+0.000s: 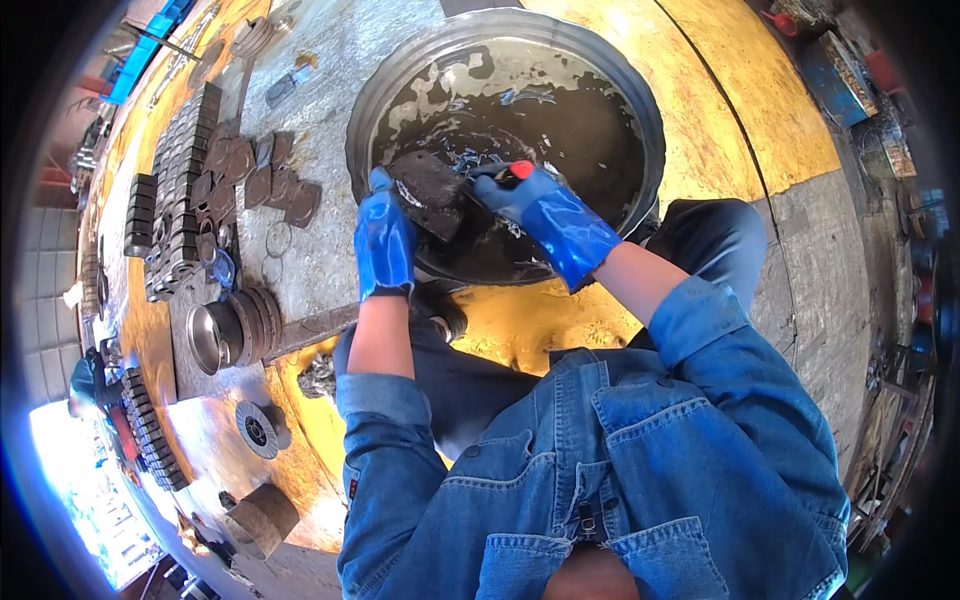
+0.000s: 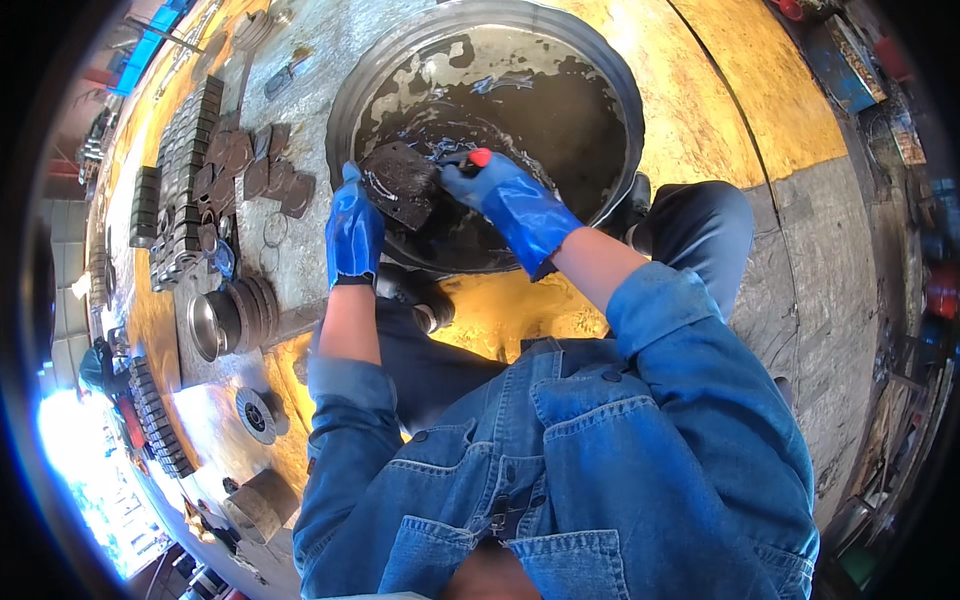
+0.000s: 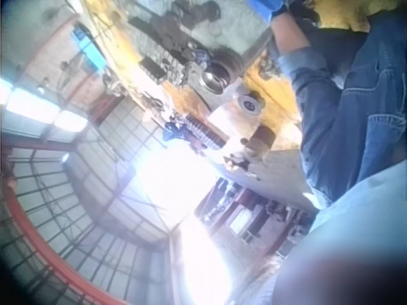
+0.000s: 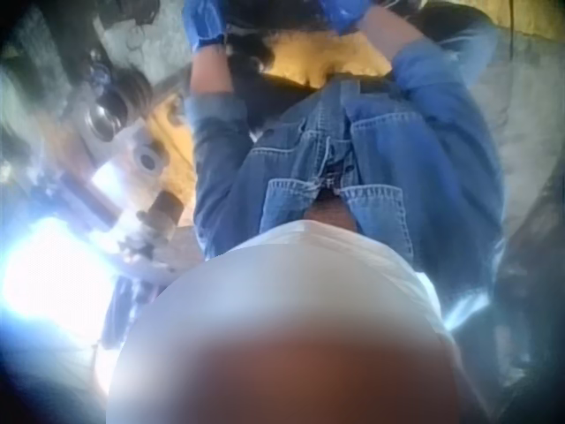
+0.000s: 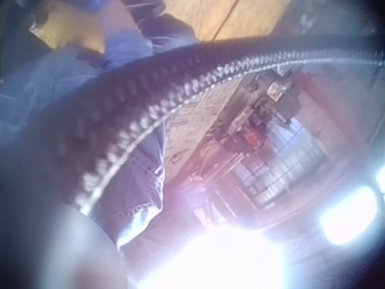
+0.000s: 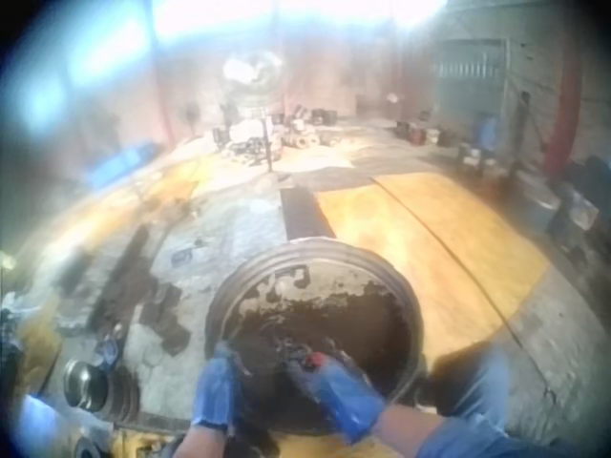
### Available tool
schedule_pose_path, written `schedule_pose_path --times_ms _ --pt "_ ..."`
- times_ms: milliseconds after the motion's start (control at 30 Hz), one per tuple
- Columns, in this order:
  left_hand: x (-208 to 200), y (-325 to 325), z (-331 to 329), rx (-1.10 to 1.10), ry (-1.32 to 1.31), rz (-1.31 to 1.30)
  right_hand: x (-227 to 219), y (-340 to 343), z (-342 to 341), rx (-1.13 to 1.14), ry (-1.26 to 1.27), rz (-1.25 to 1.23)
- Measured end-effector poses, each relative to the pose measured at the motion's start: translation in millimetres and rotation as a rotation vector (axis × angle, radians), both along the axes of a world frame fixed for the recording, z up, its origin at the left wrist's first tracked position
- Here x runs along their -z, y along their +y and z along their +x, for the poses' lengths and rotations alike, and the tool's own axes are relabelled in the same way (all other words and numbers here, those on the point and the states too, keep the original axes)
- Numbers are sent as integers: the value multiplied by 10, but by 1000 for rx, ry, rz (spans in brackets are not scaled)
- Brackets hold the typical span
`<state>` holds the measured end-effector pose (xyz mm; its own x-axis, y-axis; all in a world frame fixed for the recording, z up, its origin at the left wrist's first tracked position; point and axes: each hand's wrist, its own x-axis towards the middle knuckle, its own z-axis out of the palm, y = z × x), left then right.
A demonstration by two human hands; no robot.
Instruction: The person cleans metal components by dipping them into a bucket of dark liquid and scrubbing them with a brush.
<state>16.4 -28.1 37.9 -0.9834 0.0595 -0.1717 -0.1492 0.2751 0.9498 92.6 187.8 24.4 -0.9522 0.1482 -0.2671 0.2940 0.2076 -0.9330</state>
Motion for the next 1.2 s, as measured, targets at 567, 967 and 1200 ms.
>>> schedule_pose_path --times_ms 567,967,1200 --pt "89 -47 47 45 -127 -108 -146 -206 -230 -13 276 -269" --pt "237 46 -115 44 -172 -50 -237 -171 -377 -41 338 -222" --pt "298 125 -215 67 -279 103 426 325 -613 54 133 -108"
